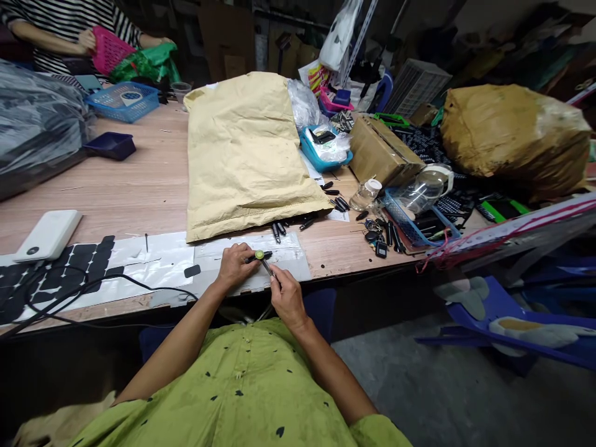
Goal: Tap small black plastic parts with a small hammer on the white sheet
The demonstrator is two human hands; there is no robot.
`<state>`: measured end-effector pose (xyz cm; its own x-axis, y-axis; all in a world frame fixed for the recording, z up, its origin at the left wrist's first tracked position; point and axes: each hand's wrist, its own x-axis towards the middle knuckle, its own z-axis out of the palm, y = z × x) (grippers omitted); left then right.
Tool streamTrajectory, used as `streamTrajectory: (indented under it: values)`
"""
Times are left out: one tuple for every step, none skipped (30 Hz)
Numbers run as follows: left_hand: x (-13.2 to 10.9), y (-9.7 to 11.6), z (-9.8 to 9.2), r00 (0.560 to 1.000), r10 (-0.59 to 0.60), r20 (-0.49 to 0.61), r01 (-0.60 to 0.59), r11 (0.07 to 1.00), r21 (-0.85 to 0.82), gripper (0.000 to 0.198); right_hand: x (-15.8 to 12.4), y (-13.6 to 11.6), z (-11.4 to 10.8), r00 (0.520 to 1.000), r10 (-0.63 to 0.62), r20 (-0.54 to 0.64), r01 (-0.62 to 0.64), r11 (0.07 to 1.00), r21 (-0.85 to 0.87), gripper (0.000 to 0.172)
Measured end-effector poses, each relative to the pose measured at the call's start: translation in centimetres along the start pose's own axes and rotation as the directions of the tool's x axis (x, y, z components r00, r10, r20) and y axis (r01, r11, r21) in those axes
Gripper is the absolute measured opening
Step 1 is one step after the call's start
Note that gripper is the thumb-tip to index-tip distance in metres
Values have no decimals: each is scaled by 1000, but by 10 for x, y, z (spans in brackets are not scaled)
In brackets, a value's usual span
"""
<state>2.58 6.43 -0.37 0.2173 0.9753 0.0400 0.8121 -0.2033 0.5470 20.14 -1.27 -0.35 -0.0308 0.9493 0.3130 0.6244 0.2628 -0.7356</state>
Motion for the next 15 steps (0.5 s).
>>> streamTrajectory:
  values:
    - [0,0,0,1000,-3,2,3,1000,-2,19,1,1,0,1000,10,-6,-10,1000,4,36]
    - [0,1,0,1000,-6,2,6,1000,-6,20,3,3,-1,1000,22,-18,-22,1000,5,36]
    - [0,1,0,1000,-9,2,9,1000,-10,20,5,5,-2,999,35,-36,-35,999,3,36]
    - [0,1,0,1000,-11,0,11,1000,-14,20,7,7,-4,997,45,-57,-46,999,-6,36]
    - [1,0,0,1000,-13,-3,13,1000,-18,20,9,10,-6,995,53,-80,-55,998,-24,36]
    - [1,0,1,1000,-14,-4,14,1000,-22,21,11,14,-9,993,56,-105,-61,997,-51,37]
    - [1,-1,1,1000,-14,-3,14,1000,-25,21,12,18,-12,990,55,-130,-67,994,-90,37]
    - [1,-2,1,1000,-11,-1,11,999,-30,22,13,23,-15,987,52,-153,-74,987,-140,37]
    - [1,-3,1,1000,-5,3,5,999,-35,22,13,28,-18,984,47,-172,-81,977,-197,37]
    - [0,-4,1,1000,4,7,-4,999,-43,23,12,32,-20,982,41,-185,-89,962,-259,37]
    - [0,-4,0,1000,13,10,-13,999,-52,24,11,37,-22,981,35,-193,-96,943,-318,37]
    - [-1,-5,-1,1000,22,13,-21,998,-62,25,10,40,-23,980,29,-198,-102,925,-367,37]
    - [-2,-6,-2,999,28,16,-27,997,-73,27,9,43,-23,979,24,-204,-107,909,-404,37]
    - [-3,-6,-3,999,33,20,-31,996,-82,29,8,46,-23,977,18,-212,-110,896,-430,37]
    - [-3,-6,-4,999,35,25,-33,995,-89,31,7,47,-22,975,12,-221,-113,886,-450,37]
